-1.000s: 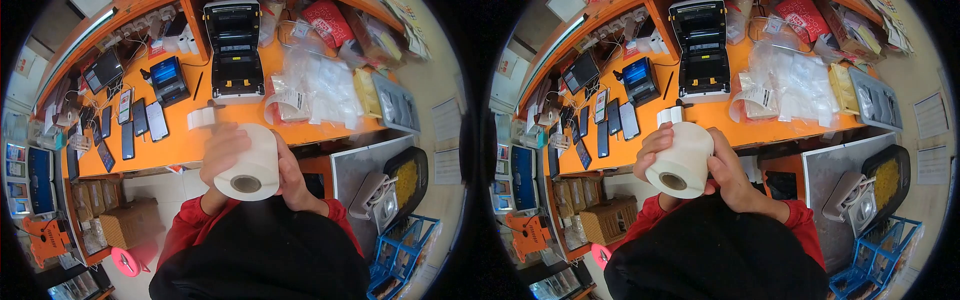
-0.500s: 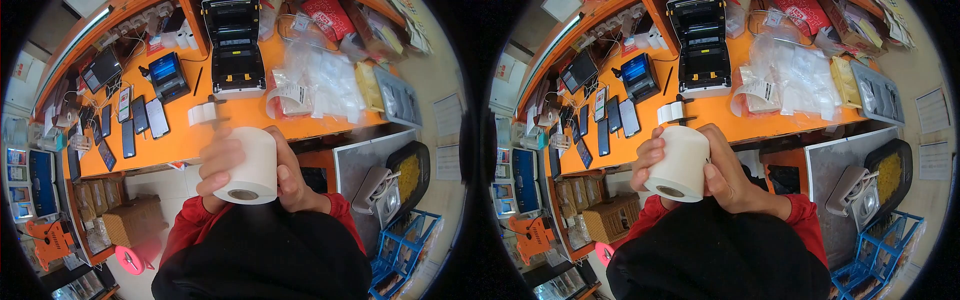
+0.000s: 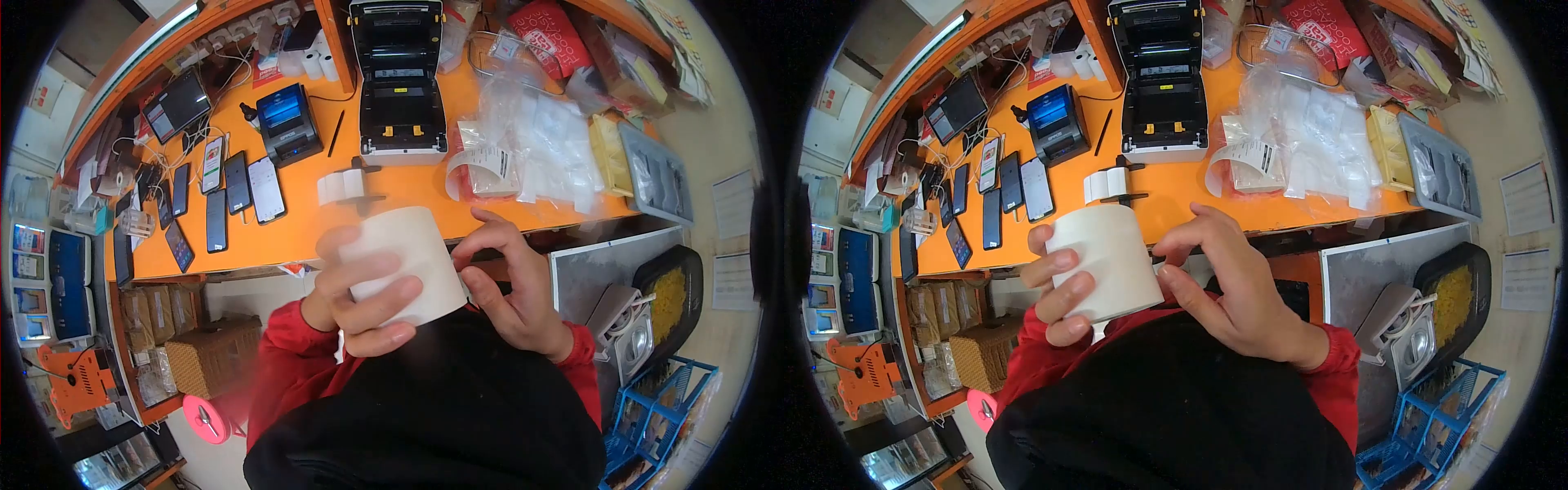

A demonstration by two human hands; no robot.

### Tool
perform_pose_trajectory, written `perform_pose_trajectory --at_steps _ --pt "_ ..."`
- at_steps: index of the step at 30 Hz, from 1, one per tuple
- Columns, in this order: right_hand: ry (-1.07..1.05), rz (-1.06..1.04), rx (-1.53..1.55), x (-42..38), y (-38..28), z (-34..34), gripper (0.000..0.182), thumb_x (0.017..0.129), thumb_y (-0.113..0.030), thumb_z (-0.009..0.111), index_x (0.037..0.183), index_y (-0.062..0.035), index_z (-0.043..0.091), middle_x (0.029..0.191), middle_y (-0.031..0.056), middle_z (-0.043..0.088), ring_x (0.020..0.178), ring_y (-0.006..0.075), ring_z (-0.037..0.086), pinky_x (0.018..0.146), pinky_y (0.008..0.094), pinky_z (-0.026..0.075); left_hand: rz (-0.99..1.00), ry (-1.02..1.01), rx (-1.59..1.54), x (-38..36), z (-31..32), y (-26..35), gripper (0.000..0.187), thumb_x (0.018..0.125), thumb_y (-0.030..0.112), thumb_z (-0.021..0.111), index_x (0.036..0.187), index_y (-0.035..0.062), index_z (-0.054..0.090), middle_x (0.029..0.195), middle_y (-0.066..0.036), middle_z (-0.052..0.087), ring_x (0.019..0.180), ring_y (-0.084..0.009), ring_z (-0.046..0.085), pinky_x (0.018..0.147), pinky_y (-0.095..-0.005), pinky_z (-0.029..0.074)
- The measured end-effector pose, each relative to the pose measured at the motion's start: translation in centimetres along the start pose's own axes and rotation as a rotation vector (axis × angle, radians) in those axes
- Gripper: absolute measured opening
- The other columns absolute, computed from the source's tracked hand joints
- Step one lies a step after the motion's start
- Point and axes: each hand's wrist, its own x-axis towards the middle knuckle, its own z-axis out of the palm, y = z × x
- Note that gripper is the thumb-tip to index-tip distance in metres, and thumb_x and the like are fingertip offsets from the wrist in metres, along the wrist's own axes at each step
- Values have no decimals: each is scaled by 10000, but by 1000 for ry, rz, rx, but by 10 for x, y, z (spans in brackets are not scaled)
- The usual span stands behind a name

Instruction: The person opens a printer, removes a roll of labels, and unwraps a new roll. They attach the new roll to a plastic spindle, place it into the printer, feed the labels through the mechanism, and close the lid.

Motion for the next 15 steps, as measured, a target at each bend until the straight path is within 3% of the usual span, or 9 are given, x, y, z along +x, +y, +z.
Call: perform_pose_trajectory --at_steps 6,12,15 --pt "-211 -27 -178 8 -10 -15 123 839 -57 538 945 -56 476 773 30 510 719 162 548 1016 447 248 189 -99 -42 7 -5 -9 531 671 194 707 1093 249 390 1079 82 529 1006 -181 522 849 -475 388" --pt "-304 -8 -125 14 -12 -23 118 824 -49 547 904 -64 461 750 18 481 704 143 541 1023 448 230 240 -84 -32 7 -2 -8 541 649 194 714 1084 251 397 1071 97 527 1033 -173 507 838 -462 389" --pt "-311 -62 -100 16 -9 -21 123 811 -40 542 895 -54 452 756 30 470 688 153 524 924 389 353 282 -55 -31 8 -2 -10 555 641 199 718 1091 248 396 1081 95 520 1040 -173 500 827 -457 388"
